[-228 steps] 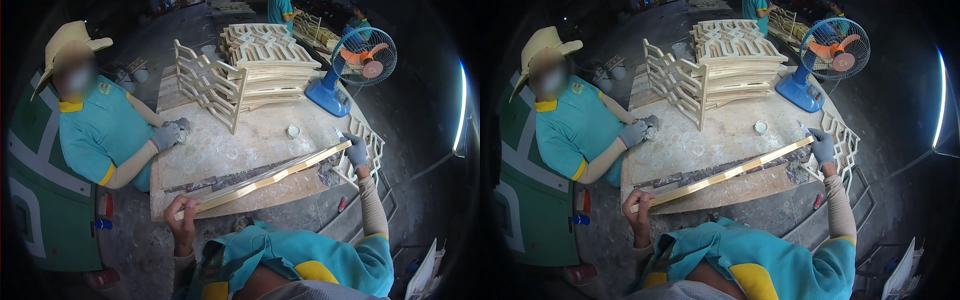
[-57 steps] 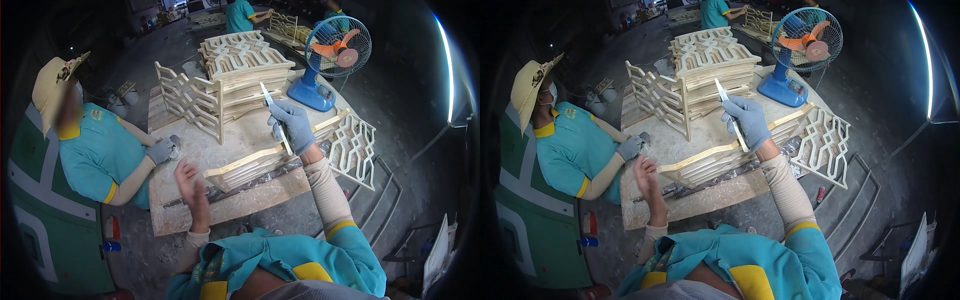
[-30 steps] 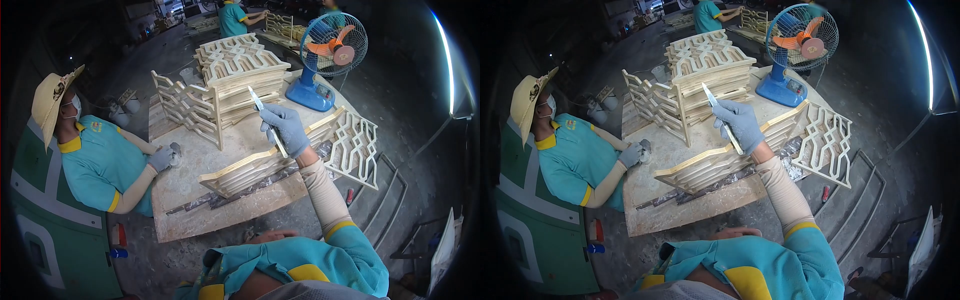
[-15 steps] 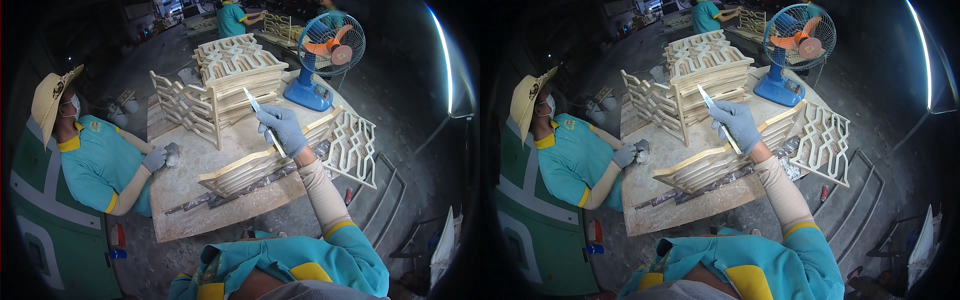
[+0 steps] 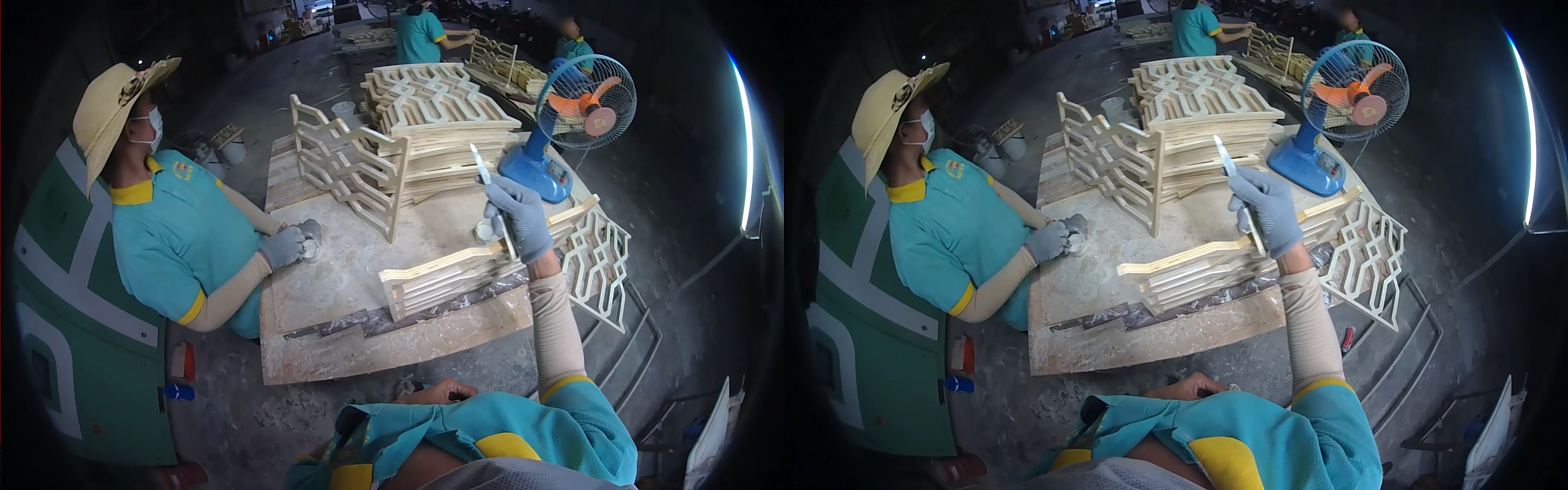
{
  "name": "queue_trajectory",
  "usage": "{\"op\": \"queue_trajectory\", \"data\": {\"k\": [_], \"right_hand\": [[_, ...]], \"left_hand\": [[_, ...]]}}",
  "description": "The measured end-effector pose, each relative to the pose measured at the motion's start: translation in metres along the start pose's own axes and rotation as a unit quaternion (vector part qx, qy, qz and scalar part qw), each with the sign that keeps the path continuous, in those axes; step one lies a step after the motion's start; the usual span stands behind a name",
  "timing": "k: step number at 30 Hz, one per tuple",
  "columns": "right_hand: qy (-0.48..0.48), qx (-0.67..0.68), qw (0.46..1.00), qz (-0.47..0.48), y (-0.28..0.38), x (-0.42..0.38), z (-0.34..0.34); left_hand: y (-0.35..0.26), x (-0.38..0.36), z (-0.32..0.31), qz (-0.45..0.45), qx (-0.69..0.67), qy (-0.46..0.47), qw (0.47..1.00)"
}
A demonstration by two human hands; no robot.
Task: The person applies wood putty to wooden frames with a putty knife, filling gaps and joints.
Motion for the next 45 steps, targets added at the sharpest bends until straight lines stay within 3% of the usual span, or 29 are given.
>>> {"op": "queue_trajectory", "data": {"k": [22, 45], "right_hand": [[-0.057, -0.099, 0.993, 0.028, 0.001, 0.004, 0.008], [-0.049, -0.147, 0.988, 0.025, -0.003, 0.010, 0.007]], "left_hand": [[0.017, -0.078, 0.097, 0.043, 0.041, -0.007, 0.998], [0.032, -0.090, 0.147, 0.050, 0.060, -0.037, 0.996]]}}
Point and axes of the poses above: each hand's wrist, its own x-axis towards the middle knuckle, its own z-axis out of the back of the hand, y = z × x, the point moved 10 cm from there along x, towards the middle knuckle, and after that the axes turned 12 degrees about z, right-handed, at the moved point
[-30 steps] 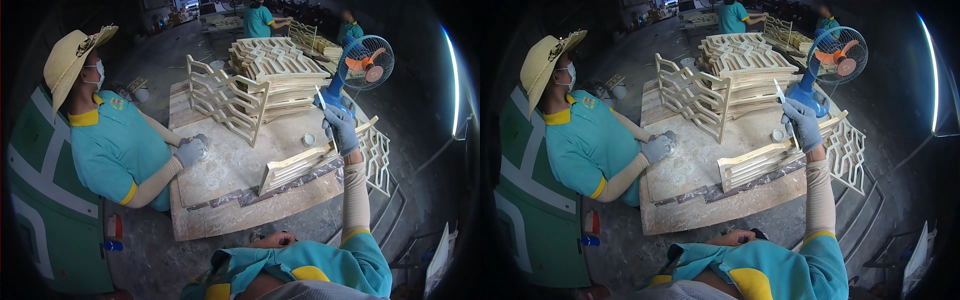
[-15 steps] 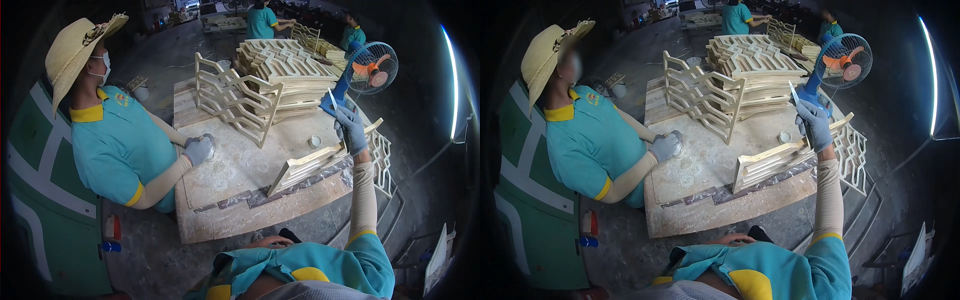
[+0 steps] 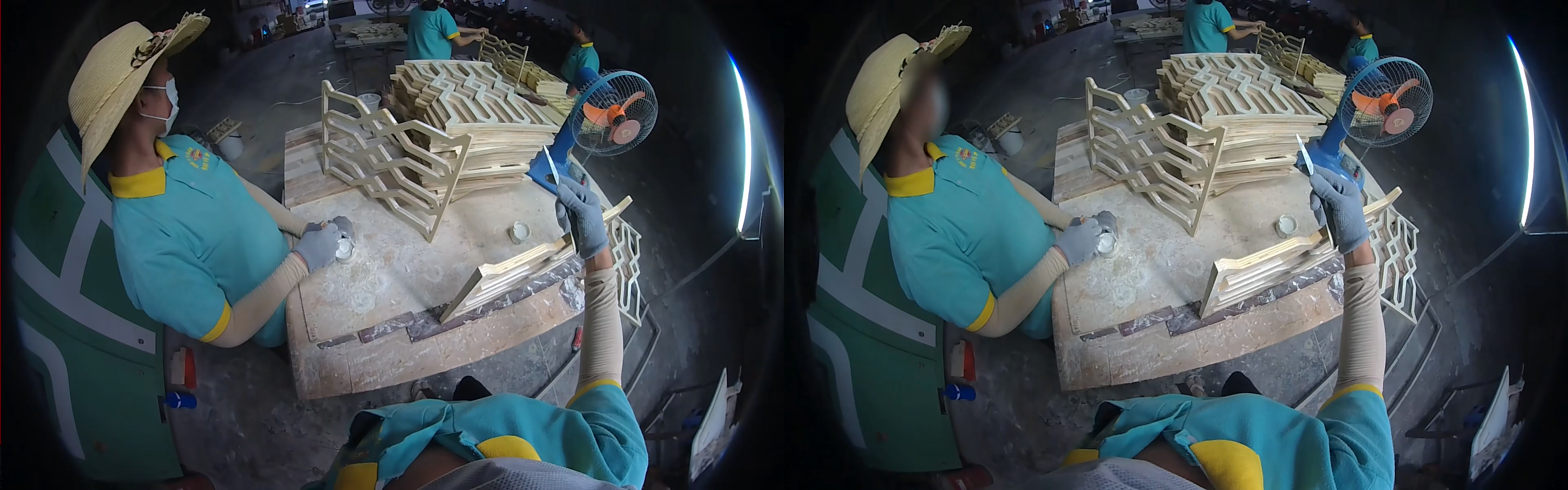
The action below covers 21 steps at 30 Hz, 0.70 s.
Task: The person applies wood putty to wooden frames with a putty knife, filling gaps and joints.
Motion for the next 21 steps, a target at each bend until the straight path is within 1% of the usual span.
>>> {"op": "queue_trajectory", "data": {"k": [5, 8, 13, 21], "right_hand": [[-0.024, -0.003, 1.000, -0.016, 0.000, -0.006, 0.005], [-0.004, 0.022, 1.000, -0.005, -0.001, -0.005, 0.007], [-0.003, -0.012, 1.000, -0.004, -0.003, 0.003, 0.001], [0.013, -0.014, 1.000, 0.000, -0.004, 0.015, -0.013]], "left_hand": [[0.009, -0.003, 0.008, 0.010, 0.005, -0.001, 1.000], [0.015, -0.005, 0.014, 0.013, 0.007, -0.004, 1.000], [0.015, 0.000, 0.023, 0.000, 0.006, -0.019, 1.000], [0.030, -0.006, 0.025, 0.012, 0.012, -0.037, 0.999]]}}
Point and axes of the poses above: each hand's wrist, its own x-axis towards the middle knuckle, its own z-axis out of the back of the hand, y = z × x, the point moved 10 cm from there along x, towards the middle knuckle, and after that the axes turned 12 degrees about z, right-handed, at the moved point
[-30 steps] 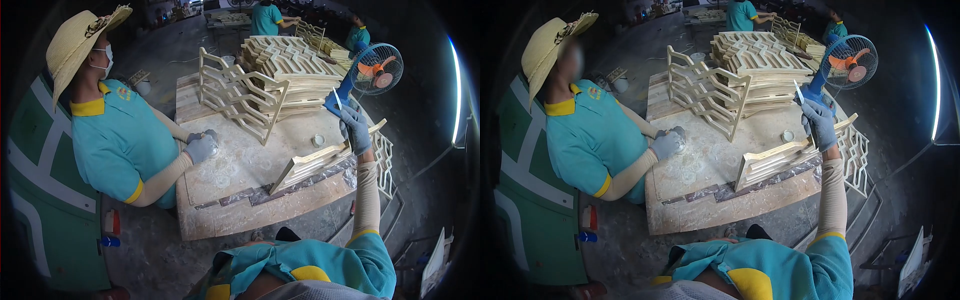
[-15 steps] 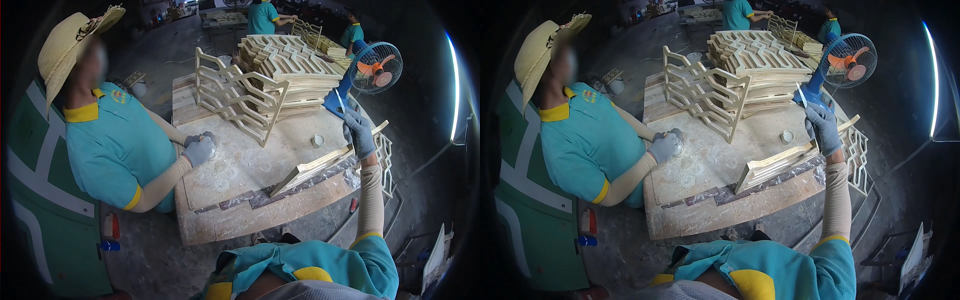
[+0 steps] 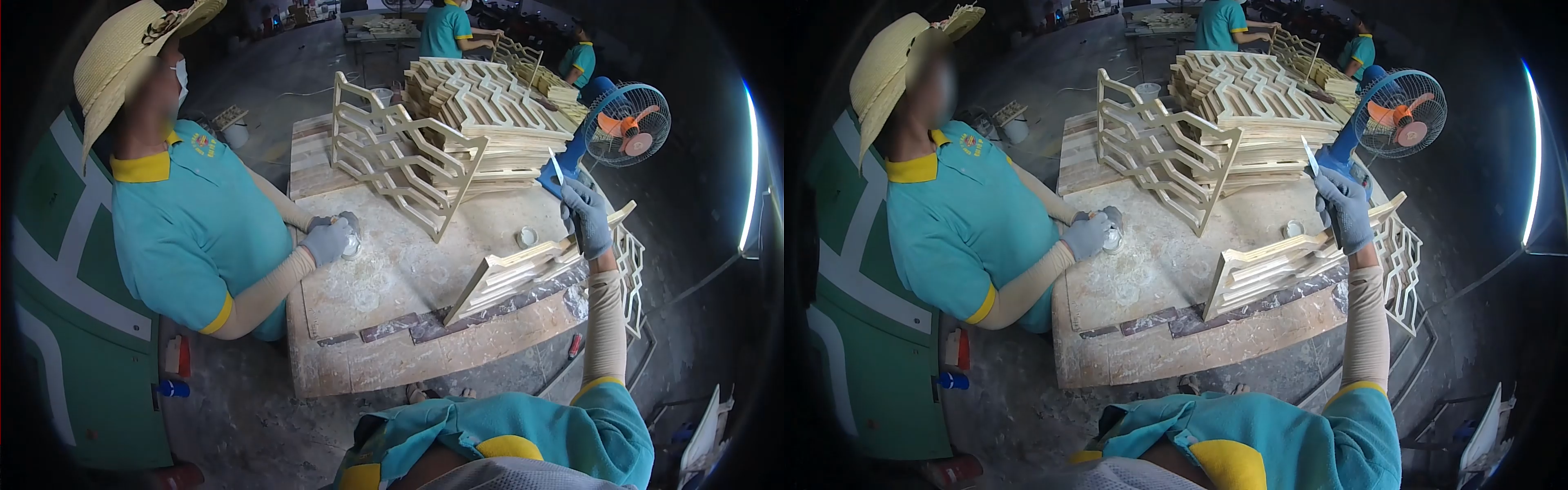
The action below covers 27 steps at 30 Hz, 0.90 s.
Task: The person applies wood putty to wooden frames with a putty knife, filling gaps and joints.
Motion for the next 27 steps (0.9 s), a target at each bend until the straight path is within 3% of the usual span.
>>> {"op": "queue_trajectory", "data": {"k": [27], "right_hand": [[0.070, 0.112, 0.991, -0.002, 0.019, -0.032, 0.003]], "left_hand": [[0.009, 0.006, -0.047, 0.056, 0.080, -0.035, 0.995]]}}
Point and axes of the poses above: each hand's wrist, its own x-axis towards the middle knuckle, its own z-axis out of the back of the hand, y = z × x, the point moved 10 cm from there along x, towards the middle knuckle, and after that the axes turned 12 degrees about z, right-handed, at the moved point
